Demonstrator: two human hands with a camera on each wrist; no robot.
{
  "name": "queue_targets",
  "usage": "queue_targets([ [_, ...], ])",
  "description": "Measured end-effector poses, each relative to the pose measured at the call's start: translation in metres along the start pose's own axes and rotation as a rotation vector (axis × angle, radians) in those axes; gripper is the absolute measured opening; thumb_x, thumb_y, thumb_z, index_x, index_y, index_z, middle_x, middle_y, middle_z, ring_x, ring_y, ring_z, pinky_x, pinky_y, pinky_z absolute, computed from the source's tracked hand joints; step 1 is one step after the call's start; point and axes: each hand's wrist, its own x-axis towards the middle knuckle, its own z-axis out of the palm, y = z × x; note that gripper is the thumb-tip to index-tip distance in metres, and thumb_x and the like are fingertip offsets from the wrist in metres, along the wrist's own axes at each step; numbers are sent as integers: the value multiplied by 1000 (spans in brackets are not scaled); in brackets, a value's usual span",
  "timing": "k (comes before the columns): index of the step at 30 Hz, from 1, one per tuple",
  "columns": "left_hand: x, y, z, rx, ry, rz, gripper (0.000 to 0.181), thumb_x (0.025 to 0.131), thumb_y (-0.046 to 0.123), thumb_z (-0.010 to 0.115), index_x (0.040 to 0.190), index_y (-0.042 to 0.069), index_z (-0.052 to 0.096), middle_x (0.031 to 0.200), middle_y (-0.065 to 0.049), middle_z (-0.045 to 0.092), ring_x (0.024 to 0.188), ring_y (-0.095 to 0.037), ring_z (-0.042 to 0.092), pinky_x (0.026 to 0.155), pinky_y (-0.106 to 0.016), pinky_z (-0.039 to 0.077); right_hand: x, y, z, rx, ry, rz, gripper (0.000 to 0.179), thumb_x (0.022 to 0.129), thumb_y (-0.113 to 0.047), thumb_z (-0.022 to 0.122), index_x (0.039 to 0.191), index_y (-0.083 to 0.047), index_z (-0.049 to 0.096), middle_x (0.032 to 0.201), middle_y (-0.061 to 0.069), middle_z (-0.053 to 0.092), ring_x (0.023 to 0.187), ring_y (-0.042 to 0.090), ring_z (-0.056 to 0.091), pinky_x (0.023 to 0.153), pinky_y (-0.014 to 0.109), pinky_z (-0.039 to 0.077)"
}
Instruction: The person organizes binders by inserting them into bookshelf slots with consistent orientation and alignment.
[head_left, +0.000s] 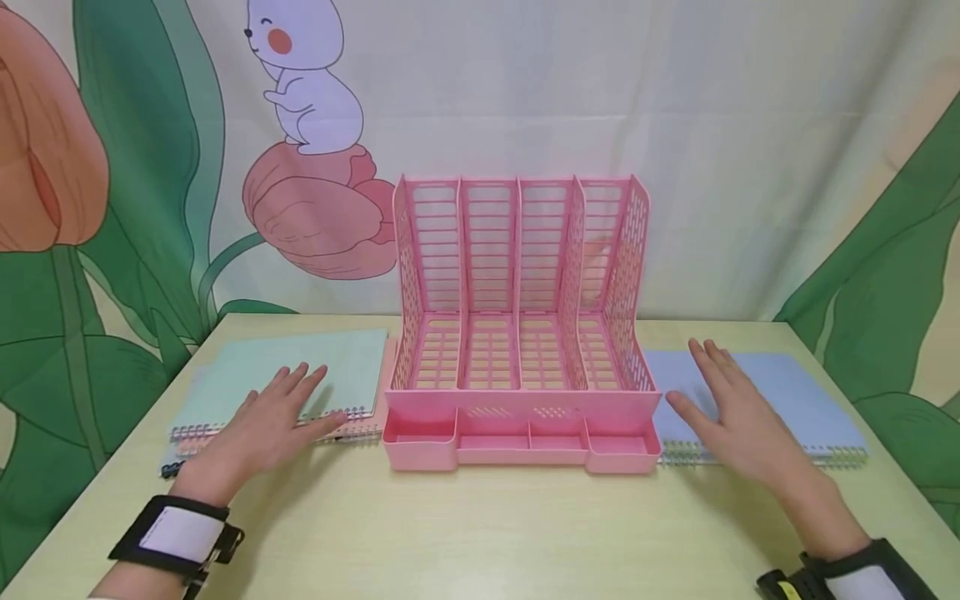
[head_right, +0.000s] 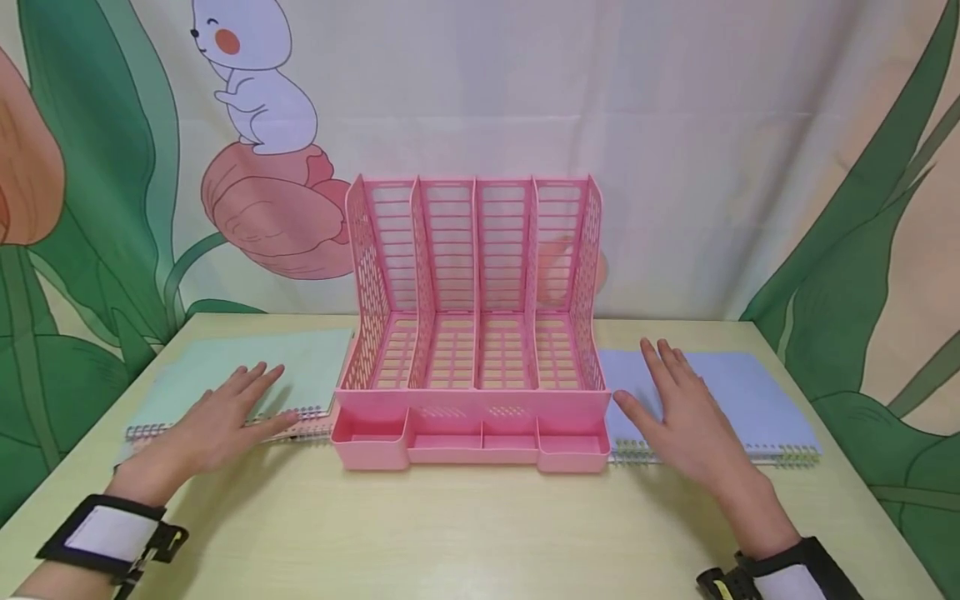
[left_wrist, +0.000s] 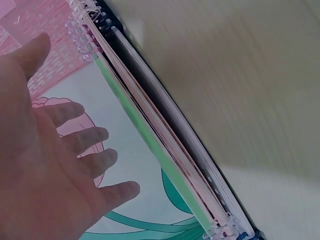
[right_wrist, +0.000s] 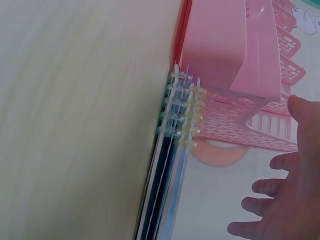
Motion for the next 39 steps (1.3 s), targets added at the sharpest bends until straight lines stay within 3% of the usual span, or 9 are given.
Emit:
queue_targets([
  [9,-1,-4,3,2,-29,14,85,100,58,57,159,1,33,159,-33,27,144,-57,23,106,-82,16,6,-9,10,47,-2,-17,87,102,-54,57,166,-15,14,169,19,12,152,46,16,108,77,23],
  [16,3,-2,1,-17,-24,36,84,98,54,63,154,-2,39,156,-36,30,141,-60,24,104,-83,20,8,-10,19,90,10,-66,85,102,-50,59,165,-10,19,168,17,18,152,43,20,112,71,25],
  [27,9,-6,-5,-69,-28,61,83,93,45,73,151,-6,42,154,-39,29,140,-63,24,102,-83,22,9,-21,19,106,-7,-48,97,96,-55,66,165,-8,17,167,18,22,150,43,24,113,69,27],
  [36,8,-13,-8,-129,-68,42,82,92,36,77,150,-9,40,153,-42,25,138,-64,24,103,-78,30,15,-27,20,139,26,-89,105,86,-51,80,159,2,27,161,24,31,138,44,43,100,58,49],
  [39,9,-14,-8,-143,-84,47,81,92,34,77,149,-11,40,153,-44,25,138,-63,26,105,-75,31,18,-29,21,151,36,-110,104,85,-48,83,158,3,30,159,25,34,137,44,45,98,55,51],
])
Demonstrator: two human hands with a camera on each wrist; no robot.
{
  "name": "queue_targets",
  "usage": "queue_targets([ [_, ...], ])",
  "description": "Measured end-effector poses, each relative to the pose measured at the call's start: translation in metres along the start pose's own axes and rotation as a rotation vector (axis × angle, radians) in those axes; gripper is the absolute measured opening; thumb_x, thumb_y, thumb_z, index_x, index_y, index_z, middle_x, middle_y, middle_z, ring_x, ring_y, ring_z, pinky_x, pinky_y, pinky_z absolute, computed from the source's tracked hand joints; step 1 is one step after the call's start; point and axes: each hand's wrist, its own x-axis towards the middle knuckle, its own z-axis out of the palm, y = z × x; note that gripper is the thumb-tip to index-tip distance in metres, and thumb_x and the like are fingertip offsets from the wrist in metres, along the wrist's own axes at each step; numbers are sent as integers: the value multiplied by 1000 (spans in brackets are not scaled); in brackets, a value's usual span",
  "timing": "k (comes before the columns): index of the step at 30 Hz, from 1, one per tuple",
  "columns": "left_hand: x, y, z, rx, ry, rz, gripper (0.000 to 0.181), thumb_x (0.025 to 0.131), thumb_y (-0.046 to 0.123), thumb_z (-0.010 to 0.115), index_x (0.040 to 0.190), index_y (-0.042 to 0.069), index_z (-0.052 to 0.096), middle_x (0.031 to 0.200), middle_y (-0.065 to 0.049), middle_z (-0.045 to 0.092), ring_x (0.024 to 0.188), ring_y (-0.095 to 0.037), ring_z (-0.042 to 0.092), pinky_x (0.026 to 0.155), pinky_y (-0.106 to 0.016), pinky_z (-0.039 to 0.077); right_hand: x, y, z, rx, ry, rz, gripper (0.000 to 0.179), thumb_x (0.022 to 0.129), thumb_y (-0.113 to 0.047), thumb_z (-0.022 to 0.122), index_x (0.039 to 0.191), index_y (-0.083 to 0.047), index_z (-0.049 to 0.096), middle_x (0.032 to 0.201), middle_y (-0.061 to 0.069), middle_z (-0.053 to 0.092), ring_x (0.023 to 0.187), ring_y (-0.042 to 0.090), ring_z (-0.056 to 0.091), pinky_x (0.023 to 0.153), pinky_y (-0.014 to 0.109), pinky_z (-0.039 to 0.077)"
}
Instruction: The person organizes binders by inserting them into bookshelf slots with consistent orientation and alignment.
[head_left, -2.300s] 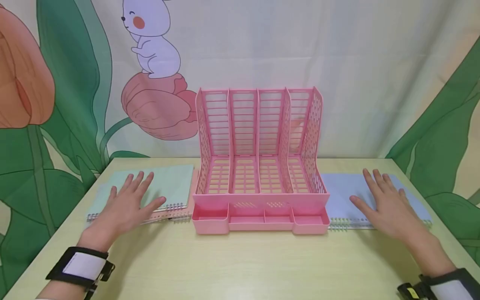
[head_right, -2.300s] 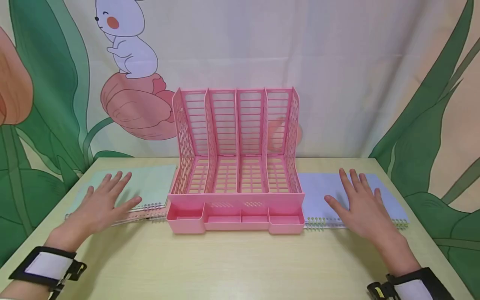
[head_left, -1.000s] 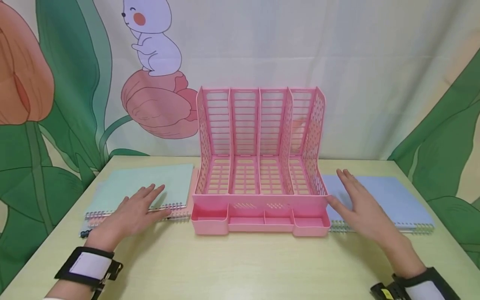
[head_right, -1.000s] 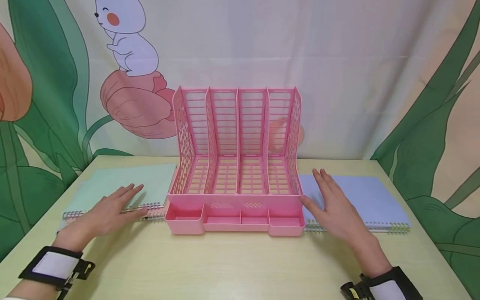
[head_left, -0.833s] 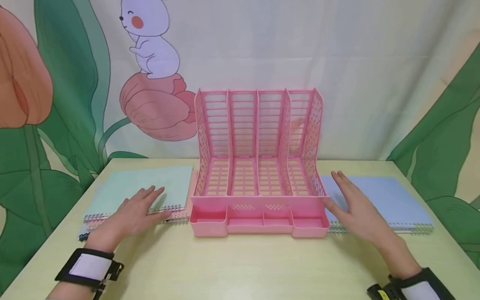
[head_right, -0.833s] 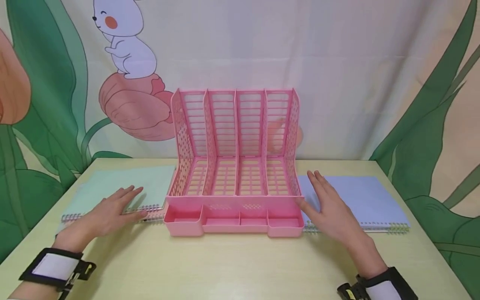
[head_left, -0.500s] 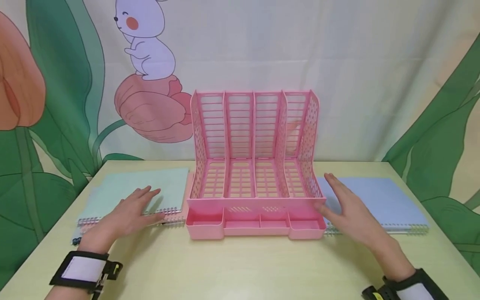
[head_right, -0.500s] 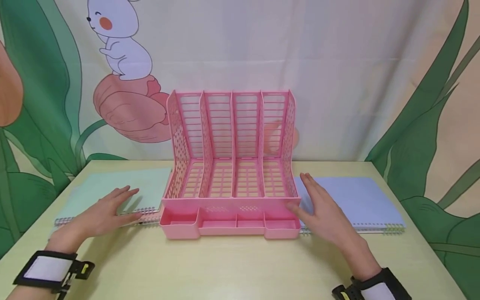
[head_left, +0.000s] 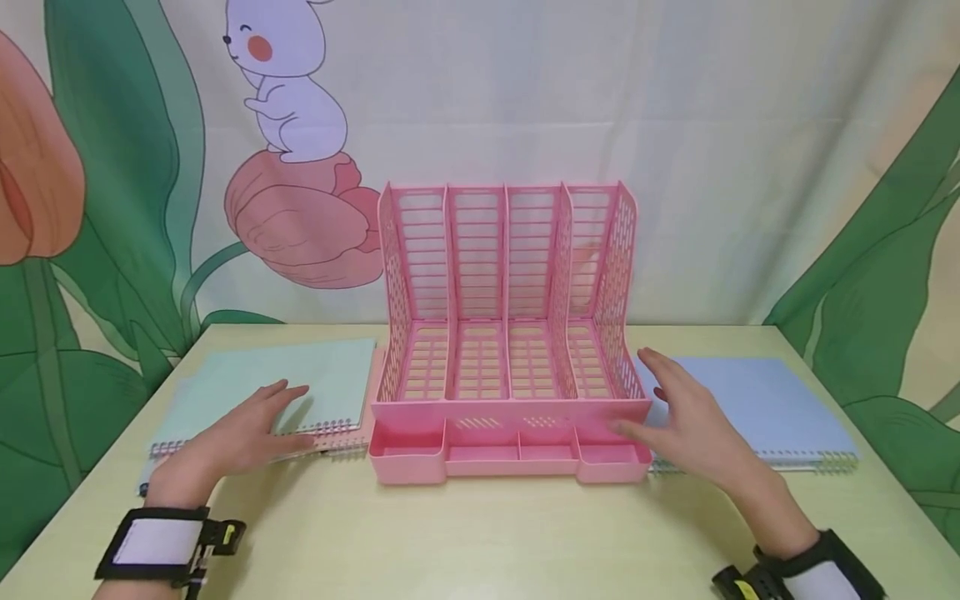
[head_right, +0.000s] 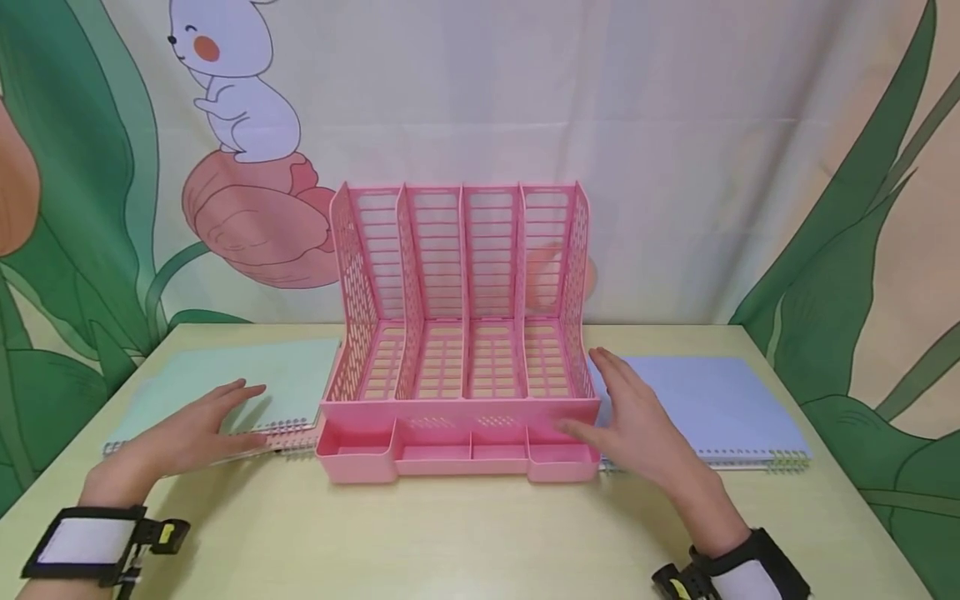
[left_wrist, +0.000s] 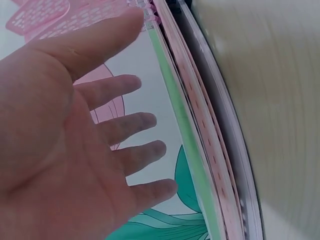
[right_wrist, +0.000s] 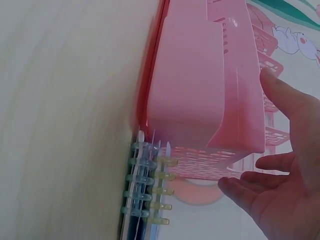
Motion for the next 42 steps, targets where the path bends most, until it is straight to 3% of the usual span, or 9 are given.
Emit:
queue_targets([
  [8,3,0,3,-5,-29,10,78,92,30,78,147,-12,42,150,-46,28,136,-63,30,105,-72,33,4,-4,2,9,-19,10,102,83,-45,86,154,8,35,156,28,36,140,45,40,95,53,53],
  [20,2,-3,4,-3,-60,-40,76,93,29,77,144,-15,44,146,-44,36,135,-62,33,108,-71,31,7,-5,3,41,-39,24,98,84,-40,86,153,8,36,150,26,44,129,42,51,92,51,56],
  [32,7,-2,4,70,-28,-85,83,87,37,82,140,-17,48,138,-44,42,127,-60,44,102,-68,40,9,-4,5,4,-35,6,97,83,-37,88,152,10,38,145,28,52,126,41,57,86,50,59],
  [37,9,-3,4,82,-38,-106,90,83,42,85,140,-17,48,135,-43,43,124,-59,45,100,-68,43,8,-4,7,4,-34,11,91,85,-33,87,150,9,41,140,27,56,118,39,62,84,48,60],
  [42,9,-5,4,92,-35,-71,84,81,38,87,135,-18,54,135,-44,43,123,-61,45,99,-67,43,8,-3,8,-3,-24,-8,87,87,-32,85,150,10,42,132,27,62,103,33,69,80,47,60],
])
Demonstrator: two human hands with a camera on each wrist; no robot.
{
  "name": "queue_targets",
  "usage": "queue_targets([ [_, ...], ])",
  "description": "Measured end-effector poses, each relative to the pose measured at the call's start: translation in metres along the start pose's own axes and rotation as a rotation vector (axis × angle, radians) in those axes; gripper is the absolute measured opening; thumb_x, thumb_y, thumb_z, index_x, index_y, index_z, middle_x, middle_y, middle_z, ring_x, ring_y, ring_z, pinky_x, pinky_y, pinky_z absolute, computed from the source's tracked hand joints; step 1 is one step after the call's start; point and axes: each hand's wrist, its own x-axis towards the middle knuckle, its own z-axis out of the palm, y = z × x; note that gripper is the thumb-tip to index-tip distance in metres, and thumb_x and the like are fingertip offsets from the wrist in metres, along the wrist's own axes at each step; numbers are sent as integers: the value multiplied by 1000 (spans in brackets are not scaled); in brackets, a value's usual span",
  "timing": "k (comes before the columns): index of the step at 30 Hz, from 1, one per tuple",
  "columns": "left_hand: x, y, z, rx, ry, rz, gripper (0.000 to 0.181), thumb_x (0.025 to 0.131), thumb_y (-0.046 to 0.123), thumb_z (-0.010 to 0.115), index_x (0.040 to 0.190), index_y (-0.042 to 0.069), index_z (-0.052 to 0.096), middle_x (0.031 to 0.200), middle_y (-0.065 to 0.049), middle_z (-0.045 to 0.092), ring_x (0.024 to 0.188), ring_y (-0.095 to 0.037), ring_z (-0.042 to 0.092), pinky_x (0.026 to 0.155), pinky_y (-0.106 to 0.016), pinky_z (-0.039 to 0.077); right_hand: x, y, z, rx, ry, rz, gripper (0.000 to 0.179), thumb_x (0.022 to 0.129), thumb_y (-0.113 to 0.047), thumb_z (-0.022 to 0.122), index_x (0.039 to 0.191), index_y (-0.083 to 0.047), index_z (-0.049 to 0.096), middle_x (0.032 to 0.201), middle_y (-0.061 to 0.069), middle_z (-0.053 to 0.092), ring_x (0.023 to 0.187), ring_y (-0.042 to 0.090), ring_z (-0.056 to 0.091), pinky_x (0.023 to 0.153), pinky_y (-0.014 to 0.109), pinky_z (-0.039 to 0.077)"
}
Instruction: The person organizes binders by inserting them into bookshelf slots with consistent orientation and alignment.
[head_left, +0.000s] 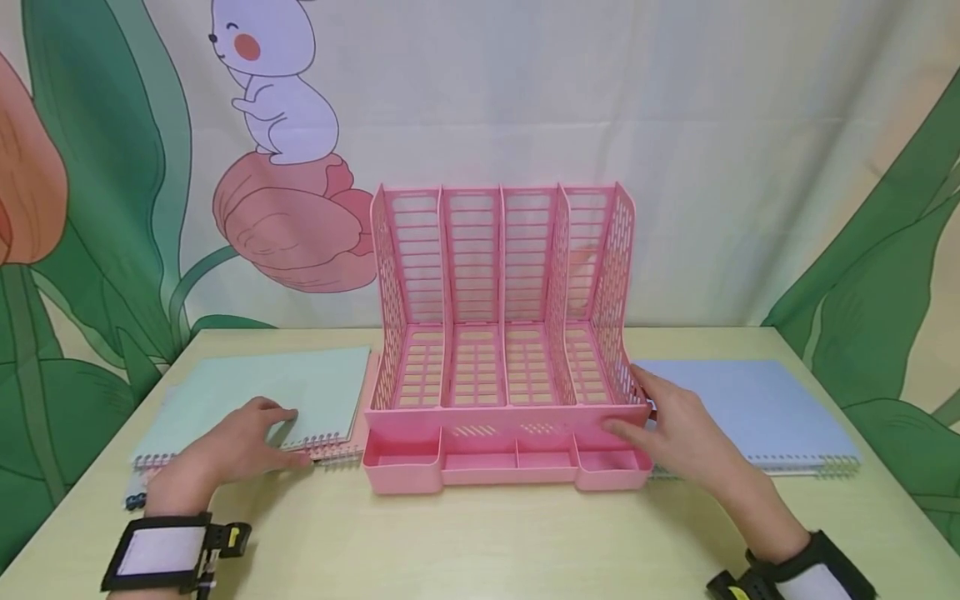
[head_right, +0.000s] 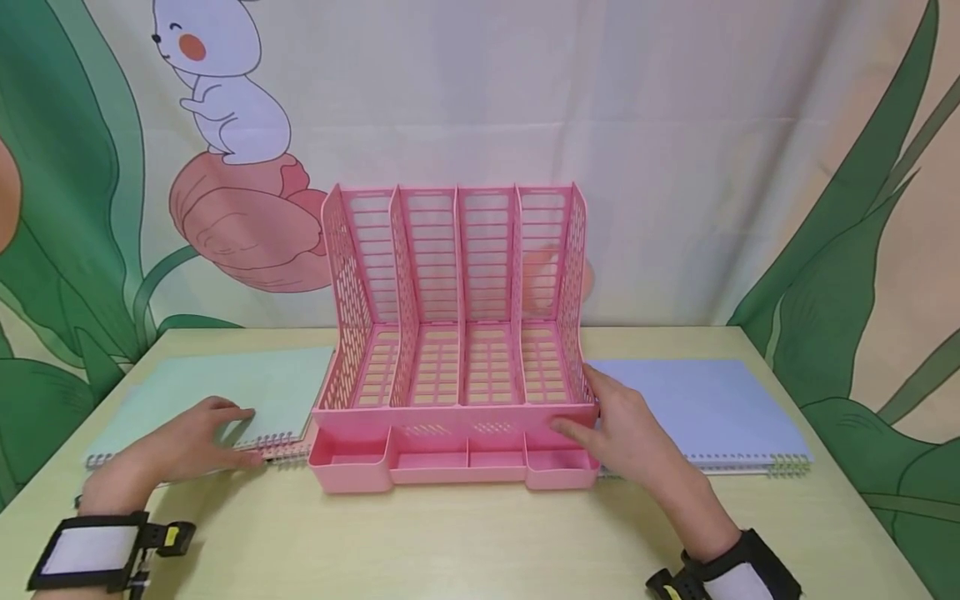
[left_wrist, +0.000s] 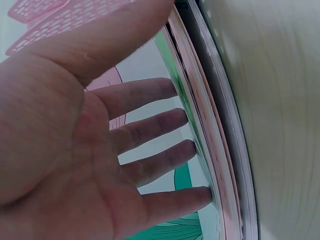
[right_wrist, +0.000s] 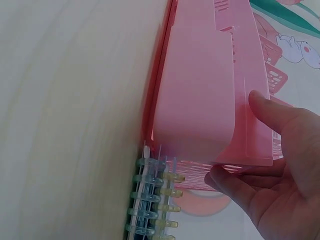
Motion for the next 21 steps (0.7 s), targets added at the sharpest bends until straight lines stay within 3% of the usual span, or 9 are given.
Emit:
queue_targets([
  [8,-2,0,-1,-16,-15,6,81,79,32,90,133,-16,56,145,-47,34,131,-65,34,104,-71,36,-2,1,-2,-57,-8,6,86,90,-30,82,148,17,38,116,29,67,78,20,64,66,35,56],
  [15,-3,0,-2,-37,-39,-6,73,78,19,90,131,-16,55,139,-43,46,128,-62,41,104,-68,38,-1,0,-3,-36,-42,19,85,92,-27,81,149,17,36,80,5,61,67,15,52,56,28,48],
  [21,-2,4,-3,16,-15,27,62,76,15,91,121,-13,59,127,-38,57,120,-59,50,100,-66,43,-1,-1,-3,-41,-39,24,84,91,-25,81,149,17,36,96,15,68,72,17,55,61,29,51],
])
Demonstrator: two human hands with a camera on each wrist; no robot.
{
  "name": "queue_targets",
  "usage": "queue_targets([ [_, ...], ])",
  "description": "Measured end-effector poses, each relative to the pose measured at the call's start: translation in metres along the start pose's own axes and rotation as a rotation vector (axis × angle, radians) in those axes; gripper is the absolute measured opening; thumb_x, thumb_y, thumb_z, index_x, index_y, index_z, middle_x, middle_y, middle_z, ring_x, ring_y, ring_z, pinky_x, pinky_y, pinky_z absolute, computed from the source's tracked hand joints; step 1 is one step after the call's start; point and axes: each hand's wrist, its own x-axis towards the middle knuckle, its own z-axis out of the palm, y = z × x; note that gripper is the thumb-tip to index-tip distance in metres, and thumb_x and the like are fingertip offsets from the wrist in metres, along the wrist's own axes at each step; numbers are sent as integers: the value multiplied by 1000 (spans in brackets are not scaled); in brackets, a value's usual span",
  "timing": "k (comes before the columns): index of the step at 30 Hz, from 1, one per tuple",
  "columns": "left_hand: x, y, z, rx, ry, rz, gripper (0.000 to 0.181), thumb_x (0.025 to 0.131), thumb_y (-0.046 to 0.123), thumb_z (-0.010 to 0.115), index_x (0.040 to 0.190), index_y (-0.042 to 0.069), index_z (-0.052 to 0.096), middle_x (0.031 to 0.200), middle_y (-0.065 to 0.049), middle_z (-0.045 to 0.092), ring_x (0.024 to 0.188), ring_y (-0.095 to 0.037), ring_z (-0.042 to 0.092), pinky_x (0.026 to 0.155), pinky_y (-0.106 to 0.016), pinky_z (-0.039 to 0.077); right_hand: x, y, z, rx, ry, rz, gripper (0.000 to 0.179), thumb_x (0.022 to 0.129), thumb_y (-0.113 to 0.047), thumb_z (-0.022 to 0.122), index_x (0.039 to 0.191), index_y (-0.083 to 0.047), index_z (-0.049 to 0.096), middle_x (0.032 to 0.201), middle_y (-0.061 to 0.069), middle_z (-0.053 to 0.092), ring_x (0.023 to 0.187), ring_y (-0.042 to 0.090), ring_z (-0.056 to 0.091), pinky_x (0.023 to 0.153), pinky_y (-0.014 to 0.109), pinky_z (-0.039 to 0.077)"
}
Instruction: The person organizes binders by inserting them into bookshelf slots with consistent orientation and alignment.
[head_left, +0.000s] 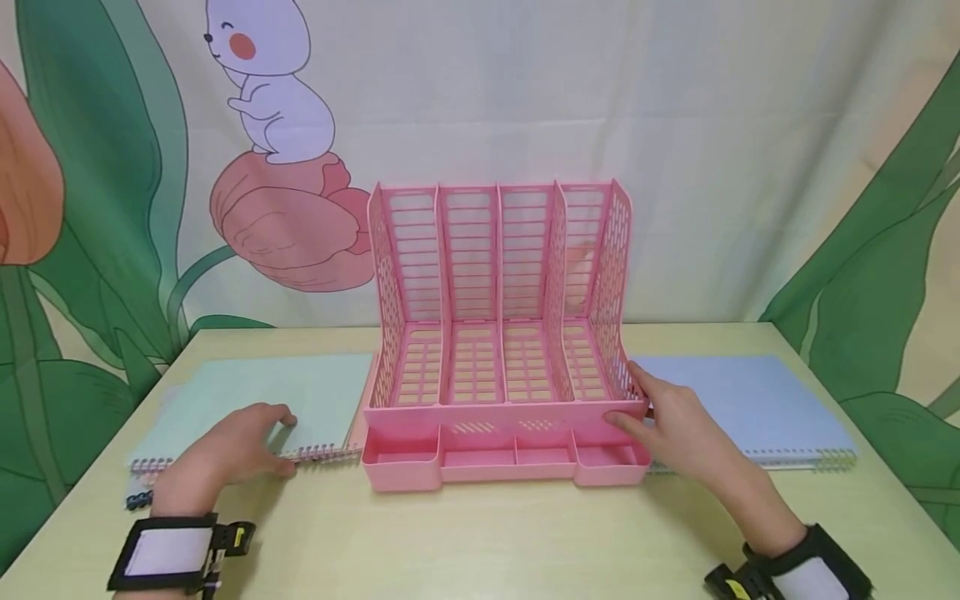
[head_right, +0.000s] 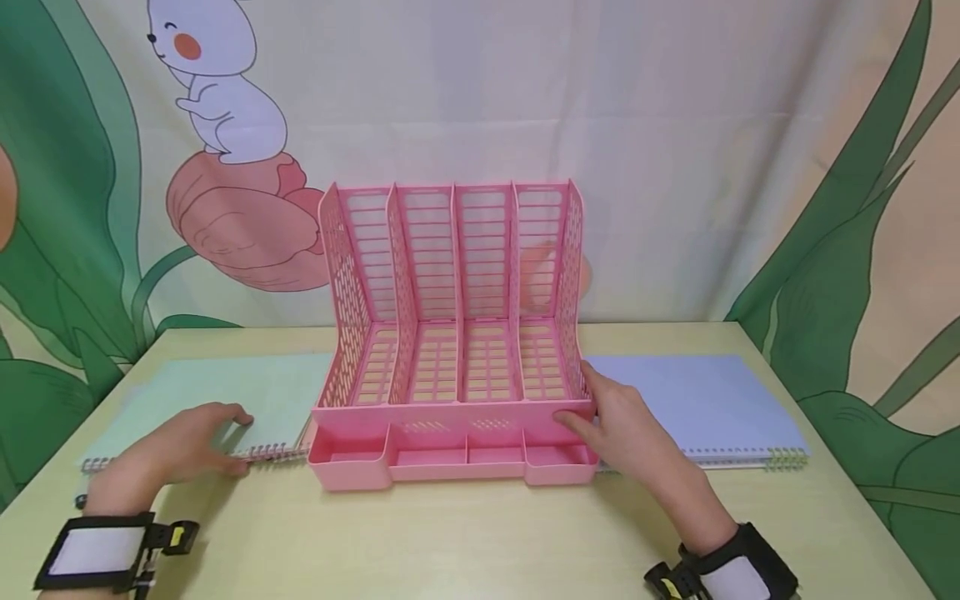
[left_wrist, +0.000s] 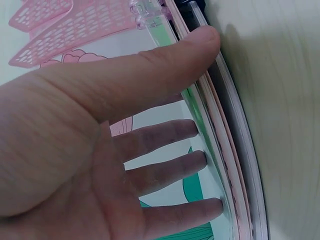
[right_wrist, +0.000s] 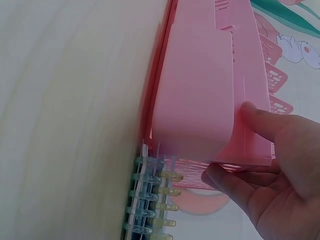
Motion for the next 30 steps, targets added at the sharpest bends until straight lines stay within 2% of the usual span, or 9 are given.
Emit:
queue_targets([
  [3,1,2,1,19,10,5,64,74,15,91,121,-14,58,124,-38,58,118,-58,51,99,-65,44,0,0,-1,3,-8,23,85,91,-25,81,149,16,36,105,21,69,76,19,58,64,31,53],
  [8,1,6,2,38,3,-22,74,73,17,92,128,-17,55,126,-40,54,119,-59,50,100,-65,43,0,-1,-2,25,-11,41,85,90,-25,82,150,13,37,128,30,63,97,31,67,78,43,60],
  [11,1,6,0,48,-12,-27,75,73,18,92,129,-17,55,127,-40,55,120,-59,50,100,-65,43,0,-1,-1,44,-8,39,84,90,-23,82,150,12,36,134,31,59,108,37,67,84,49,59],
  [15,1,4,-3,41,-35,-25,73,75,19,91,128,-17,57,129,-39,56,122,-60,49,101,-66,42,-1,0,1,59,1,38,84,90,-21,82,151,13,35,139,33,55,113,42,66,85,49,59],
  [23,-4,4,-8,-3,-32,-32,62,77,21,90,122,-13,64,129,-37,58,123,-59,49,100,-66,43,-1,2,1,11,6,21,85,89,-20,83,149,17,35,135,34,57,103,36,69,78,45,61],
  [30,-4,4,-11,13,-71,-14,50,83,19,85,116,-13,66,123,-35,61,120,-57,53,96,-63,47,-1,2,1,-3,1,29,86,89,-21,83,149,17,36,130,34,60,92,28,69,71,38,60],
])
